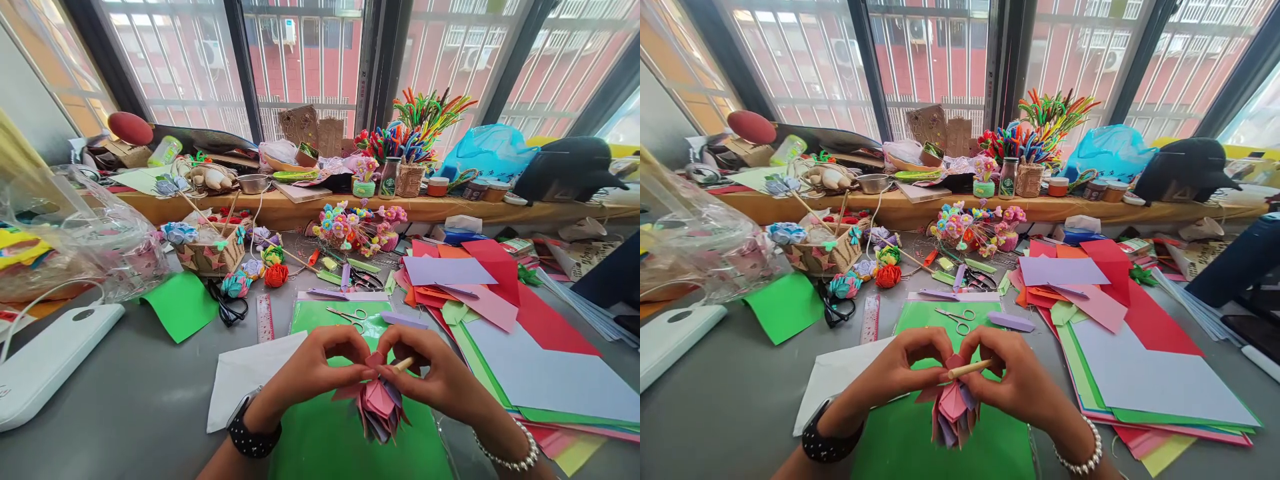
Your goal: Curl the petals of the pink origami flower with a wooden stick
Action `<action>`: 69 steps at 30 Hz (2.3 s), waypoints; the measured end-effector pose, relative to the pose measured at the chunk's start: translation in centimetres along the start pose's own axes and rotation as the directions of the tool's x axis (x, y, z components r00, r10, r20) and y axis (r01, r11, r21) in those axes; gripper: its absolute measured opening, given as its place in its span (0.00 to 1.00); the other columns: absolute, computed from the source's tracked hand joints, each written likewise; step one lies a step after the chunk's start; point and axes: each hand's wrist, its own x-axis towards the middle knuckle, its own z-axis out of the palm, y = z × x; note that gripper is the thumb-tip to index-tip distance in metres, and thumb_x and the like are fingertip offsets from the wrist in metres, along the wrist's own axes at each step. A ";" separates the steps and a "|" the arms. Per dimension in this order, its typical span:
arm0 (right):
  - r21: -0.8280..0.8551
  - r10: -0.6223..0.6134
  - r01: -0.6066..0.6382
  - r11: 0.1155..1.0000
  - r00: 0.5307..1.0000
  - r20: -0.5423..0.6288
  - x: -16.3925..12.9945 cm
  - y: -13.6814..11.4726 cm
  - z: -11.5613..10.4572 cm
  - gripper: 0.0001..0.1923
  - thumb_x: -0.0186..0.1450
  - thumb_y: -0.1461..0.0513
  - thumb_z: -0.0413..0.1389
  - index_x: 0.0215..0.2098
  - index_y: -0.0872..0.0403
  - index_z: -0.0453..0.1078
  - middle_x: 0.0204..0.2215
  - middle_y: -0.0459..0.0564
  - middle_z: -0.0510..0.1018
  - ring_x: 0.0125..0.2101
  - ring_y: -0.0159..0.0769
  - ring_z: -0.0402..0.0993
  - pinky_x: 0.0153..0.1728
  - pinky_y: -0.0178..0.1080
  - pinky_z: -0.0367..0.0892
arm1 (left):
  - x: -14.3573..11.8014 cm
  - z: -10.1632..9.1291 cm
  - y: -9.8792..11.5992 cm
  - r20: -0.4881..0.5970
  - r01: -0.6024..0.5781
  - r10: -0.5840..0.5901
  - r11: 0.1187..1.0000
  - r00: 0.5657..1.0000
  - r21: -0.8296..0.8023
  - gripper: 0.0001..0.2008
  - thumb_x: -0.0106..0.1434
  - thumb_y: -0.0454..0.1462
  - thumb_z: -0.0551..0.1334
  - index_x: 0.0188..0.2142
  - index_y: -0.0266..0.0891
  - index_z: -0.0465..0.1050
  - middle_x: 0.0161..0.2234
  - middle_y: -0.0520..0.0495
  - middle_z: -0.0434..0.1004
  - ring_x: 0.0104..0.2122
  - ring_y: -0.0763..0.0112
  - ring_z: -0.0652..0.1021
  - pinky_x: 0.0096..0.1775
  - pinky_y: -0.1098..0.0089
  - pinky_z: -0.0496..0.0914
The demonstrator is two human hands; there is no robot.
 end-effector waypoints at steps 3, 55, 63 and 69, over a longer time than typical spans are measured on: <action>0.004 -0.005 0.005 1.000 1.000 0.029 0.0 0.0 -0.2 0.03 0.57 0.64 0.54 0.31 0.55 0.66 0.24 0.44 0.67 0.20 0.26 0.58 0.19 0.29 0.55 | -0.1 0.2 0.0 0.005 0.015 -0.015 1.000 1.000 0.014 0.07 0.53 0.37 0.64 0.28 0.35 0.69 0.28 0.50 0.70 0.31 0.73 0.72 0.37 0.72 0.67; -0.239 -0.243 0.228 0.944 0.970 -0.034 0.4 1.1 -0.4 0.04 0.60 0.67 0.51 0.33 0.54 0.66 0.30 0.49 0.76 0.28 0.32 0.71 0.25 0.32 0.63 | -0.1 -0.3 -1.0 -0.032 -0.246 0.306 0.820 0.951 0.517 0.03 0.60 0.32 0.57 0.32 0.38 0.69 0.30 0.48 0.73 0.33 0.71 0.73 0.37 0.72 0.66; -0.239 -0.221 0.194 0.951 0.971 -0.093 0.8 1.1 0.0 0.06 0.60 0.67 0.50 0.32 0.54 0.67 0.26 0.47 0.74 0.24 0.29 0.67 0.23 0.31 0.61 | 0.4 -0.3 -1.7 -0.087 -0.187 0.266 0.842 0.960 0.507 0.03 0.59 0.31 0.57 0.33 0.38 0.68 0.32 0.49 0.72 0.34 0.71 0.73 0.38 0.71 0.66; -0.243 -0.181 0.159 0.957 0.981 -0.073 0.8 1.2 -0.2 0.05 0.59 0.68 0.51 0.32 0.54 0.67 0.24 0.44 0.72 0.20 0.26 0.63 0.18 0.28 0.56 | 0.5 -0.5 -2.0 -0.076 -0.191 0.266 0.838 0.961 0.511 0.04 0.59 0.31 0.57 0.33 0.38 0.69 0.32 0.49 0.73 0.34 0.70 0.73 0.38 0.71 0.66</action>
